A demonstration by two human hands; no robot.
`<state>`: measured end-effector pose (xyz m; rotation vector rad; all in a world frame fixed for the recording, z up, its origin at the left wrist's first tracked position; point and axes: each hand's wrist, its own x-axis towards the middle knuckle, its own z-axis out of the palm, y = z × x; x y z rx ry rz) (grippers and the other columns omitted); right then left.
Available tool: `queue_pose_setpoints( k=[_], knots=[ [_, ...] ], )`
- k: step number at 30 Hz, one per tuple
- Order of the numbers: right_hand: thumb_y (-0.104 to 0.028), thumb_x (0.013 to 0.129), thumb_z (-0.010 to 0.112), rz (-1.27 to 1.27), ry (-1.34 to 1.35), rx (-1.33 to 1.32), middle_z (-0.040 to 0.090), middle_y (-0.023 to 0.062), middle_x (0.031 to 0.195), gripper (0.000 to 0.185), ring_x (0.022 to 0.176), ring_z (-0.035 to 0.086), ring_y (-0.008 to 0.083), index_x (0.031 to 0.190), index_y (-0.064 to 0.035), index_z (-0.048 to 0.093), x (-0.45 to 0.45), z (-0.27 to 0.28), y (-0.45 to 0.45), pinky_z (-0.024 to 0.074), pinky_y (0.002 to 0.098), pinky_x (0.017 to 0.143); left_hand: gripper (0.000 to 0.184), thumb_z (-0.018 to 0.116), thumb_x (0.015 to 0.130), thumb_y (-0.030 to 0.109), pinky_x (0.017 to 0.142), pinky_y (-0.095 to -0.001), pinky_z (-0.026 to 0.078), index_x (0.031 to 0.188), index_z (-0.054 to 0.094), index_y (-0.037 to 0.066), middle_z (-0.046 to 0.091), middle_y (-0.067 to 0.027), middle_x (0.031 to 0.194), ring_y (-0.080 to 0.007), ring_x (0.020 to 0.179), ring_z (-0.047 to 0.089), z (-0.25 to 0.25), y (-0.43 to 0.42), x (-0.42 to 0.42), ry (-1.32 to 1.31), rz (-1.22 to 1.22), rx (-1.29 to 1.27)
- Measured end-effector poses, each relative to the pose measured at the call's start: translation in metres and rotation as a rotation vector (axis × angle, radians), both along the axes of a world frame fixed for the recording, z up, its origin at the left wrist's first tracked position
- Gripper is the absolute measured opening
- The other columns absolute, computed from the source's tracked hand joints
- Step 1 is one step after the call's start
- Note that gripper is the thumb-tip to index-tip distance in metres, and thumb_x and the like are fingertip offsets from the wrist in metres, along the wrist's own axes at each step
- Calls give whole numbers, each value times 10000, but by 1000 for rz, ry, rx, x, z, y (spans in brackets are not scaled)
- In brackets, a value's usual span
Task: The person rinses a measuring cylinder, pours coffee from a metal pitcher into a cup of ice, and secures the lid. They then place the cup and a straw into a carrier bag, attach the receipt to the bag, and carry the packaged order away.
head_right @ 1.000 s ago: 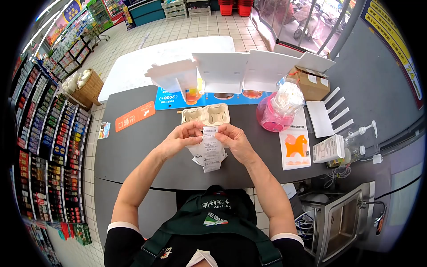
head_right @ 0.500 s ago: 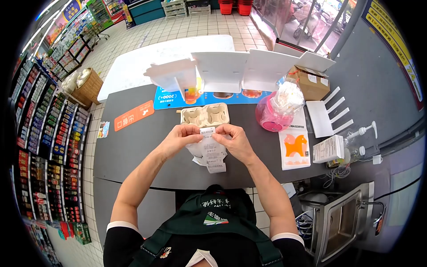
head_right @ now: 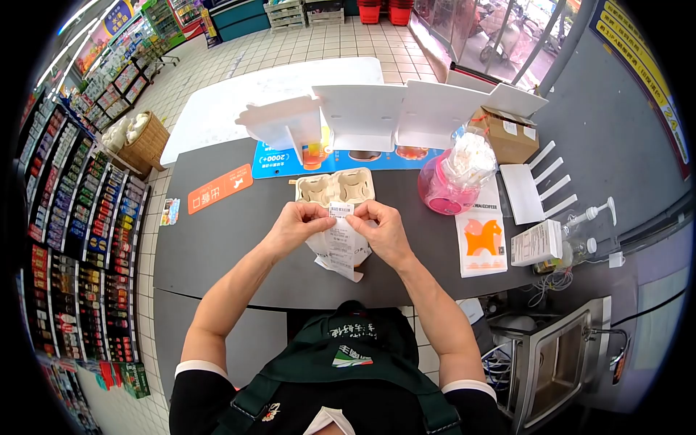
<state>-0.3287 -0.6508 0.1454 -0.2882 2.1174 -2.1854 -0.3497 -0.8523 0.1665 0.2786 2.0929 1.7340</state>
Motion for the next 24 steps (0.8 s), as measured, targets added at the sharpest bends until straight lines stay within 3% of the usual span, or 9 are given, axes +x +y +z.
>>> queue_pose_setpoints(
  k=[12,18,24],
  knots=[
    [-108,814,676,111,-11,62,590,-36,738,105,677,484,26,817,-7,650,-5,4,13,401,195,614,173,693,826,180,568,-193,390,830,669,9,604,18,721,-30,644,496,6,5,5,-12,27,19],
    [-110,813,675,154,-100,-117,575,-45,735,100,687,474,26,825,-15,650,-6,0,14,389,194,615,152,698,820,161,557,-198,380,834,670,13,589,27,710,-29,632,477,2,-3,-1,-12,-74,-72],
    [-108,827,656,132,32,158,597,-21,741,112,689,505,37,824,-1,622,-9,4,10,406,205,620,162,700,818,163,557,-198,396,802,669,4,604,15,704,-33,639,499,-1,1,1,40,1,-86]
  ],
)
